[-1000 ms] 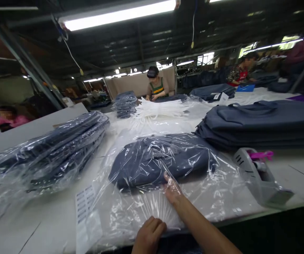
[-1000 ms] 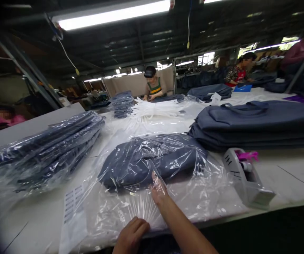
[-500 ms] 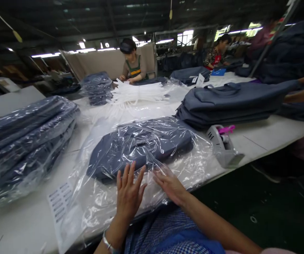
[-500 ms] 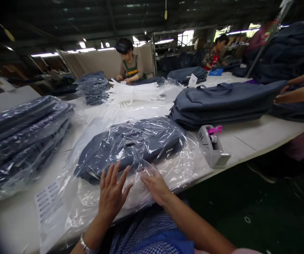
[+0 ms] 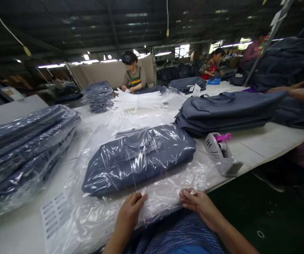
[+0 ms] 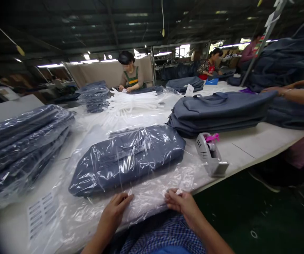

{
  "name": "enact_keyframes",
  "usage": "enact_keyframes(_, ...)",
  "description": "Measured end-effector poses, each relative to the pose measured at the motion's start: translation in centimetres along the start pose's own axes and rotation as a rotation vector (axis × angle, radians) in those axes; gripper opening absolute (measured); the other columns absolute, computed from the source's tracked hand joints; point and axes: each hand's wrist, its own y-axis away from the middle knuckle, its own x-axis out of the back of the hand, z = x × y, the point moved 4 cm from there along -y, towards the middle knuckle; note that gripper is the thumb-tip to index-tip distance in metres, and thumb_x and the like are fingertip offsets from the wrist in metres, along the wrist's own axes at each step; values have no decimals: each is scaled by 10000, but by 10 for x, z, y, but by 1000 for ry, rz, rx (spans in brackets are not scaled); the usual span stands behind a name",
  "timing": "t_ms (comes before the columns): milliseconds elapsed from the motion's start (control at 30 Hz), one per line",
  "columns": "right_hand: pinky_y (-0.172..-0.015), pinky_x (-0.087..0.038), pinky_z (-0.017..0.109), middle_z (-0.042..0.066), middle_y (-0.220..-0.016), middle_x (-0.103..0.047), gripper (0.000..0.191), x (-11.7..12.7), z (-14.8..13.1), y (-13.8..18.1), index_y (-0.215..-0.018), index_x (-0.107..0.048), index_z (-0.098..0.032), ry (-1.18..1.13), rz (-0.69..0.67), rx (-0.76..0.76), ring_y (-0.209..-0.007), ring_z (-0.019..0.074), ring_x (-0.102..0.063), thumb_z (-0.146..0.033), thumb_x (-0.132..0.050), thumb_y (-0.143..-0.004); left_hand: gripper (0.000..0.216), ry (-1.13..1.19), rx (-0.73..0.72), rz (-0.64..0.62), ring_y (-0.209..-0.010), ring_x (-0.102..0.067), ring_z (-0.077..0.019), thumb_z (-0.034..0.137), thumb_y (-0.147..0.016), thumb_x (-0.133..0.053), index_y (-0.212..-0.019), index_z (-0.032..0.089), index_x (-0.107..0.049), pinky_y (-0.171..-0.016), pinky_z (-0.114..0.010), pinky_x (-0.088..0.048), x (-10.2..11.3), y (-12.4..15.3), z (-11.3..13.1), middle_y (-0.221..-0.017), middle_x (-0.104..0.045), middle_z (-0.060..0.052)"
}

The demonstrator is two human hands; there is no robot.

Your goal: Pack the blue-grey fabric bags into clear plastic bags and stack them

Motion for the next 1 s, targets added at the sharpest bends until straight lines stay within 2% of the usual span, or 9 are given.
enact_keyframes(100, -549, -545, 269, 63, -712, -724, 455, -1, -26, 29, -842, -740, -163, 344, -40, 161, -584, 171, -676, -613, -695, -799, 385, 37, 32, -17, -863, -637, -177, 73, -913, -449, -1170, 238, -684, -776, -292, -556, -3, 4, -1, -976, -684, -56)
enact_keyframes(200, -558, -528, 287, 26, -636, -695, 402, -24, -82, 38, -872, -744, -213, 643, -37, 561, -529, 168, -647, -571, -565, -912, 390, 48, 72, -51, -880, -644, -181, 63, -907, -448, -1159, 236, -690, -797, -297, -555, -3, 2, 0, -987, -694, -52)
enact_keyframes(300, -843, -545, 364, 49, -910, -769, 283, -54, -137, 12, -1009, -750, -267, 880, 8, 1005, -857, 232, -718, -465, -561, -940, 353, 79, 102, -163, -888, -668, -183, 78, -902, -481, -1117, 243, -707, -785, -284, -557, 5, -6, 2, -978, -709, -44)
enact_keyframes(367, -1064, -430, 432, 64, -1209, -716, 318, -73, -160, -24, -1182, -706, -274, 1096, -10, 1177, -1156, 268, -636, -428, -566, -942, 265, 164, 105, -271, -871, -690, -167, 155, -914, -546, -1084, 263, -719, -771, -254, -555, 20, -19, 4, -1002, -721, -31)
enact_keyframes(467, -1181, -244, 532, 106, -1433, -565, 452, -82, -175, -85, -1336, -618, -224, 1439, 9, 1226, -1381, 311, -444, -438, -556, -942, 216, 208, 176, -263, -851, -707, -154, 340, -938, -577, -1093, 291, -719, -756, -242, -559, 59, -49, -9, -1091, -725, -27)
enact_keyframes(600, -1165, -207, 603, 138, -1497, -490, 509, -58, -166, -129, -1375, -587, -206, 1668, 159, 1174, -1438, 347, -346, -489, -484, -965, 364, -93, 339, 43, -1174, -625, -250, 436, -981, -459, -1250, 291, -657, -1002, -407, -505, 100, -71, -68, -1286, -665, -70)
enact_keyframes(700, -1148, -235, 607, 123, -1514, -472, 523, -26, -147, -137, -1410, -555, -228, 1699, 267, 1147, -1435, 354, -345, -501, -417, -985, 492, -288, 452, 31, -1420, -395, -332, 458, -965, -460, -1409, 262, -534, -1156, -567, -318, 84, -51, -118, -1500, -499, -102)
enact_keyframes(800, -1150, -256, 564, 114, -1548, -426, 555, 1, -125, -142, -1482, -457, -228, 1665, 335, 1128, -1430, 323, -363, -489, -360, -1002, 538, -348, 568, 15, -1480, -290, -327, 459, -981, -409, -1479, 261, -445, -1185, -582, -242, 57, -21, -145, -1597, -356, -101)
enact_keyframes(1000, -1178, -215, 503, 157, -1491, -494, 616, 22, -107, -149, -1493, -444, -180, 1476, 378, 1221, -1403, 296, -419, -508, -275, -1000, 504, -282, 613, 50, -1478, -309, -286, 448, -989, -420, -1444, 243, -491, -1220, -528, -178, 47, -15, -130, -1600, -349, -99)
